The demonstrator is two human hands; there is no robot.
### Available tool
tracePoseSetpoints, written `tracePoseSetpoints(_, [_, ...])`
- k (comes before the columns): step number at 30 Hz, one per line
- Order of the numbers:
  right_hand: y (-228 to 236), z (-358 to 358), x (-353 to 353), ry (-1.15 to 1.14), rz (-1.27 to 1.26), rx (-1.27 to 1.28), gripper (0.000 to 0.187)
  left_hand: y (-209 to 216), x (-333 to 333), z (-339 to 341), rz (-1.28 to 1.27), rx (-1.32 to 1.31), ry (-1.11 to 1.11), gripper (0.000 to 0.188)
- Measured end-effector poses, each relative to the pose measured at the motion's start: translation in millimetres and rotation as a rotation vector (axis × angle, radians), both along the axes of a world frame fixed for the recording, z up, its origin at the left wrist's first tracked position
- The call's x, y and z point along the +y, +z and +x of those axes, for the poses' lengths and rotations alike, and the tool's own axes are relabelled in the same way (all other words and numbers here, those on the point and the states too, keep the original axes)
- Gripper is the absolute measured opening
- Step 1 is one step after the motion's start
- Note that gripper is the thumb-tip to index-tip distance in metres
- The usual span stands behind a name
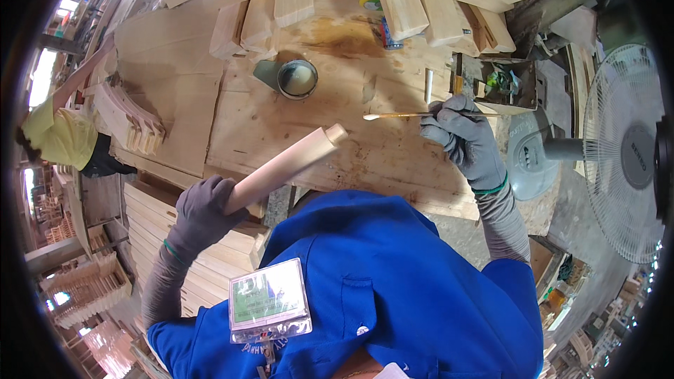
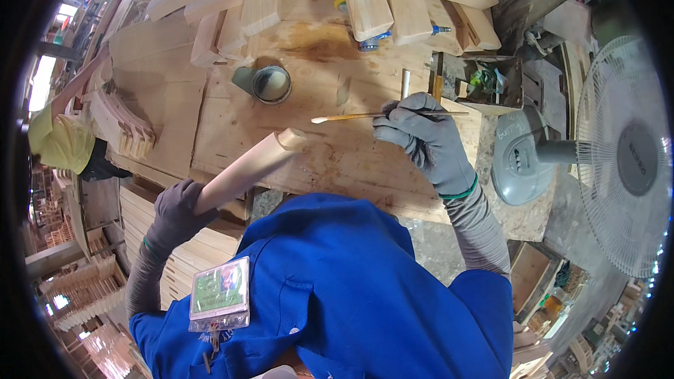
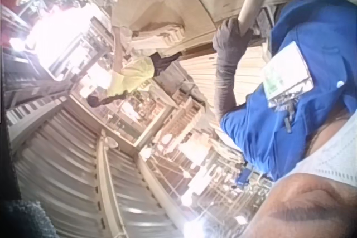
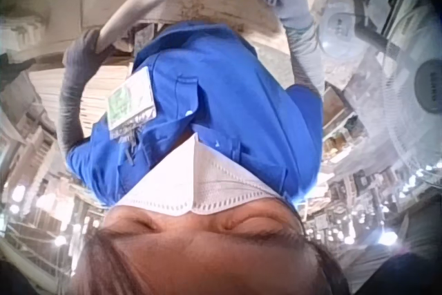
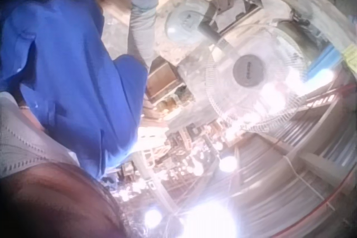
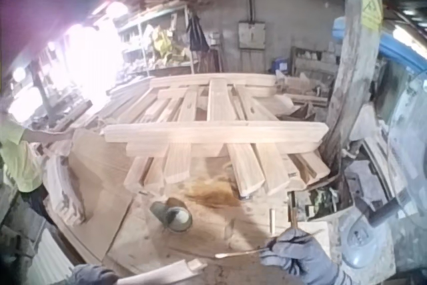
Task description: The person applies a dark stain to the cutout slots on multiple light-colored wooden boards using a small brush and a paint can. They work one board at a time, dipping the brush into the can and carefully filling each slot before moving to the next board in the stack.
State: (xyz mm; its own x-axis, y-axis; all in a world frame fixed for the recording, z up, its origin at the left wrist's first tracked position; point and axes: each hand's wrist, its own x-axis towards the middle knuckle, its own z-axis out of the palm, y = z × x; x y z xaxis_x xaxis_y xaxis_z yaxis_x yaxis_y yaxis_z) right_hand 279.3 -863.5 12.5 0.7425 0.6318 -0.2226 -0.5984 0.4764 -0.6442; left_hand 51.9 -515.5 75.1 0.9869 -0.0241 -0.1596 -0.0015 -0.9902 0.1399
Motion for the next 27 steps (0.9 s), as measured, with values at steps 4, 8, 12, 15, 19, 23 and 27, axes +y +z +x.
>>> tracePoseSetpoints(4, [12,-5,5,0.013,-0.032,-0.033,0.009,-2,-7,-3,0.302,-0.245,-0.1,0.045])
tracePoseSetpoints(8, [15,-8,12,0.064,-0.062,-0.104,0.009,2,-3,-7,0.394,-0.22,-0.166,0.048])
tracePoseSetpoints(12, [9,-9,19,0.081,-0.111,-0.135,0.005,-1,0,-9,0.381,-0.235,-0.207,0.05])
tracePoseSetpoints(15, [0,-6,21,0.104,-0.125,-0.111,0.005,-2,-2,-11,0.375,-0.243,-0.216,0.051])
tracePoseSetpoints(19, [-6,-2,21,0.18,-0.148,-0.153,0.008,-3,-5,-9,0.392,-0.298,-0.243,0.047])
tracePoseSetpoints(23, [-8,-1,17,0.254,-0.089,-0.223,0.011,-3,-5,-7,0.402,-0.326,-0.245,0.046])
tracePoseSetpoints(27, [-10,0,13,0.321,0.061,-0.248,0.016,-5,-3,-9,0.386,-0.29,-0.214,0.046])
